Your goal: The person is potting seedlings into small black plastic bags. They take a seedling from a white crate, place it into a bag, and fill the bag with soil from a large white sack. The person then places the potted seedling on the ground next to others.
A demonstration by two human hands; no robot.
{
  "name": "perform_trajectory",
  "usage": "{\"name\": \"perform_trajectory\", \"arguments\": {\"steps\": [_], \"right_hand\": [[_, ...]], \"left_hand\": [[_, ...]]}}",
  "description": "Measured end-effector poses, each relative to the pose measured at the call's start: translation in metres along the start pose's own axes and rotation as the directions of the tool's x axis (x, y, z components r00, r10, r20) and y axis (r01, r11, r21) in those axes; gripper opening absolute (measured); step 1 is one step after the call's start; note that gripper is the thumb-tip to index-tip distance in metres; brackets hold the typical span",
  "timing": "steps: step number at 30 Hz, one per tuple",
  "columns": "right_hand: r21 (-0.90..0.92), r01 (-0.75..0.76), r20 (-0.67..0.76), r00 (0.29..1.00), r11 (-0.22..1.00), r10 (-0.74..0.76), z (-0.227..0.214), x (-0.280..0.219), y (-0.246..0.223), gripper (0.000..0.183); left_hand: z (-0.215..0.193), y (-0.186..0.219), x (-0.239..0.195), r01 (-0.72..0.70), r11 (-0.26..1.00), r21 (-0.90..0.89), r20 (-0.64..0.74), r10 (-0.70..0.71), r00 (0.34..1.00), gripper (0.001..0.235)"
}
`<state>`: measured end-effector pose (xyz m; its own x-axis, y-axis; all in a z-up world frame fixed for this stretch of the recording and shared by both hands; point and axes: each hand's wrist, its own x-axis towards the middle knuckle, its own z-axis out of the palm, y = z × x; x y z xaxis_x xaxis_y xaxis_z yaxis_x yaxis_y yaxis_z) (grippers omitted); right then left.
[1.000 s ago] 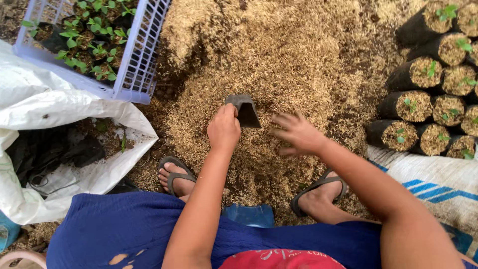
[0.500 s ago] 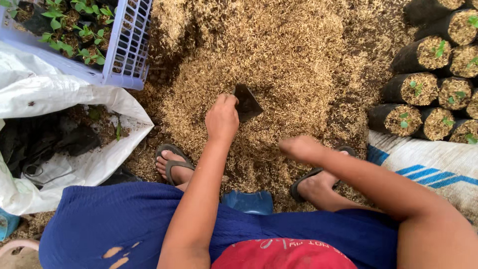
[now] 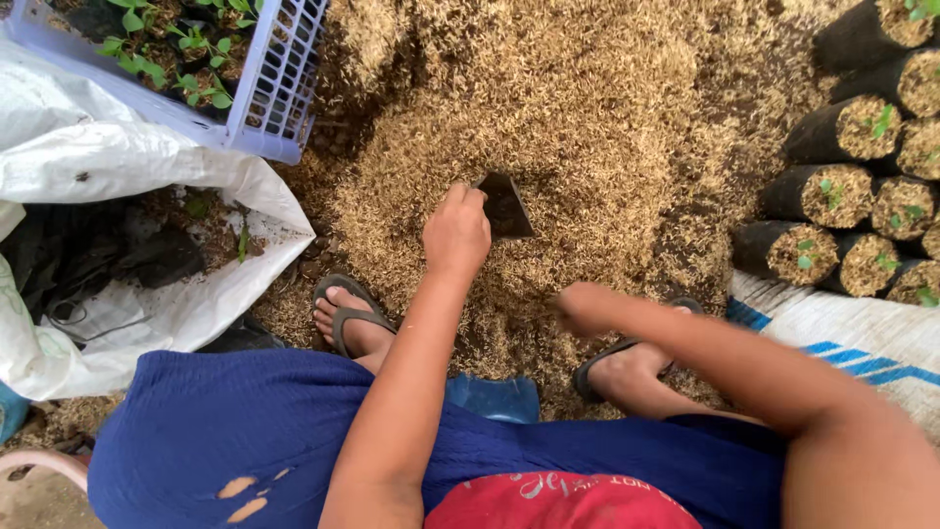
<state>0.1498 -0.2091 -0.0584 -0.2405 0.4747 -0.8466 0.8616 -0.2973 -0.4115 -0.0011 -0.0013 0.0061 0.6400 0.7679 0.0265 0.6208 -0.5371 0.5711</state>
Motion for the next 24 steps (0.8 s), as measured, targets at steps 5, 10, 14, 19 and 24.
{"name": "perform_trajectory", "arguments": {"steps": [5,10,14,19,24], "right_hand": [[0.301,-0.407,-0.437,0.745,0.862,0.504,-0.207,-0.036,0.048,0.044],[-0.244,-0.348,-0.521,0.834,0.905,0.180,-0.244,-0.053,0.018,0.044],[-0.133,-0.078,-0.192,0.980,0.988,0.051,-0.148,-0.048,-0.073,0.021],[-0.514,0.265,-0.047,0.941,0.816,-0.335,0.014,0.018,-0.071,0.045],[-0.616,0.206,-0.061,0.950,0.760,-0.307,0.069,0.065,-0.040,0.052]], "left_hand": [[0.002,-0.003,0.003,0.028,1.000,0.014,0.040,-0.028,0.999,0.021],[0.002,-0.010,0.002,0.039,0.999,-0.008,-0.001,-0.039,0.999,0.018],[0.003,-0.012,0.004,0.036,0.999,0.000,0.009,-0.036,0.999,0.022],[0.005,-0.008,0.004,0.019,1.000,-0.019,0.004,-0.019,1.000,0.020],[0.004,-0.004,0.000,0.052,0.998,-0.037,0.042,-0.050,0.998,0.018]]}}
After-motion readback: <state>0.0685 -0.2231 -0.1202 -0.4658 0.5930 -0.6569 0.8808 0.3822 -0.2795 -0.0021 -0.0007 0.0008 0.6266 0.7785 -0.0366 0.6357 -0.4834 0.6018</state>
